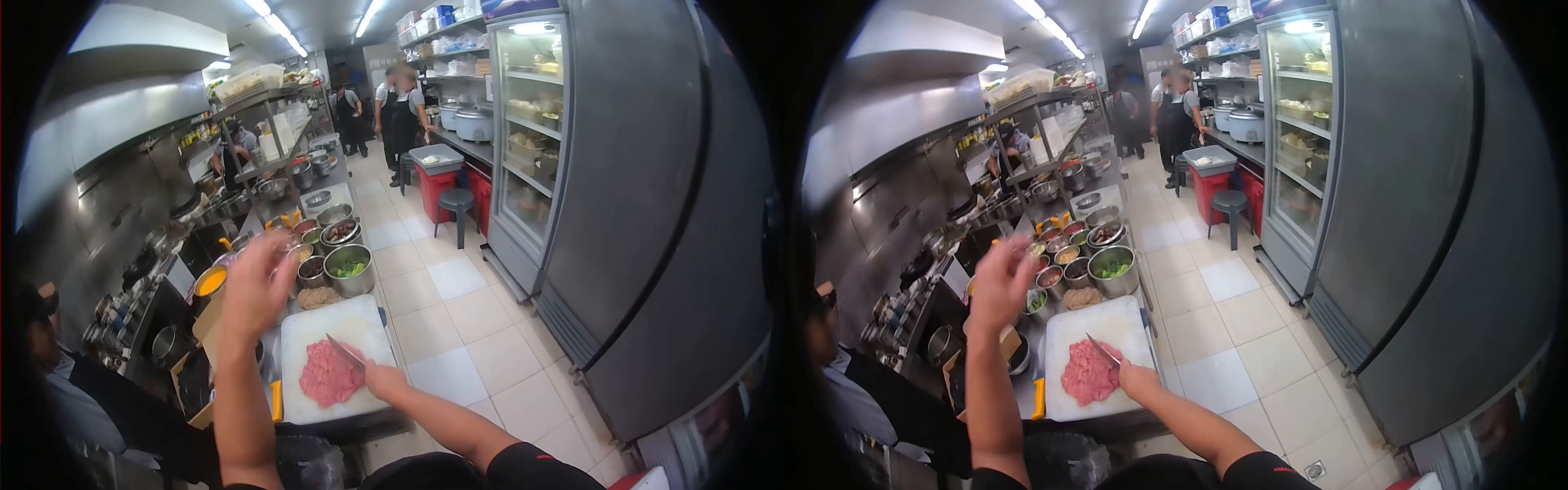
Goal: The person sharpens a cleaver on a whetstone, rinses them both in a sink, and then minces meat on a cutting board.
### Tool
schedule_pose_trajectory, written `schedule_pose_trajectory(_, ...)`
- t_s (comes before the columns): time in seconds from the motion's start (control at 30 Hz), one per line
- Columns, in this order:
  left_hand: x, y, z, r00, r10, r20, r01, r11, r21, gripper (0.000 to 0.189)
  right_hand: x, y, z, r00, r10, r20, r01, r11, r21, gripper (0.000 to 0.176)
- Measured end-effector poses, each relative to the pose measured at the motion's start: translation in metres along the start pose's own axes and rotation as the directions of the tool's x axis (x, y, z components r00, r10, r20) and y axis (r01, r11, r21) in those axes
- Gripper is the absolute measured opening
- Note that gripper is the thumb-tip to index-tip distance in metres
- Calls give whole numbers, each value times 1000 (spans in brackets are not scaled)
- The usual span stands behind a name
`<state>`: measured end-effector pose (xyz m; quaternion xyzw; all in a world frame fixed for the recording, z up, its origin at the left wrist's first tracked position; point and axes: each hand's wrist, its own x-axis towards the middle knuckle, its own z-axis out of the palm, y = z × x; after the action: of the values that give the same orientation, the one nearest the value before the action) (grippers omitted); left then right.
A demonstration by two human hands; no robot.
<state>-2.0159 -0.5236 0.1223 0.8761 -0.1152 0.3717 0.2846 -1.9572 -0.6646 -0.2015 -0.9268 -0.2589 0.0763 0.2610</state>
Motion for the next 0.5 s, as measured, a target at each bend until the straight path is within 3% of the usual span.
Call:
schedule_pose_trajectory(0.07, -59, -41, 15, 996, -76, 53, 74, 997, 36, 29, -1, 2, -1, 1000, -7, -17, 7, 1000, 8, 22)
schedule_pose_trajectory(0.13, -135, -113, 35, 907, -363, 213, 332, 929, 166, 40, -2, 3, -4, 999, -13, -32, 13, 1000, -2, 21)
schedule_pose_trajectory(0.17, -165, -125, 38, 707, -622, 335, 473, 769, 429, 52, -1, 4, -3, 1000, -14, -26, 15, 1000, 8, 22)
schedule_pose_trajectory(0.2, -218, -184, 53, 621, -656, 429, 325, 714, 620, 58, 1, 5, -2, 1000, -16, -16, 16, 1000, 14, 24)
schedule_pose_trajectory(0.23, -228, -163, 54, 401, -789, 465, 367, 604, 708, 61, 4, 7, -1, 1000, -19, 0, 19, 1000, 20, 25)
schedule_pose_trajectory(0.27, -265, -187, 64, 432, -782, 449, 376, 609, 699, 66, 9, 8, -2, 1000, -26, 17, 26, 999, 47, 28)
schedule_pose_trajectory(0.33, -286, -184, 70, 308, -769, 559, 369, 639, 675, 68, 27, 9, -14, 994, -26, 107, 19, 998, 68, 34)
schedule_pose_trajectory(0.4, -311, -189, 76, 403, -741, 537, 330, 665, 670, 65, 37, -5, -50, 968, -18, 249, 16, 1000, 11, 36)
schedule_pose_trajectory(0.43, -320, -187, 73, 391, -752, 531, 407, 659, 633, 65, 42, 0, -40, 994, 53, 93, -62, 994, 91, 35)
schedule_pose_trajectory(0.5, -313, -175, 69, 401, -772, 494, 487, 636, 598, 67, 19, -31, -77, 998, 30, 59, -30, 1000, -10, 29)
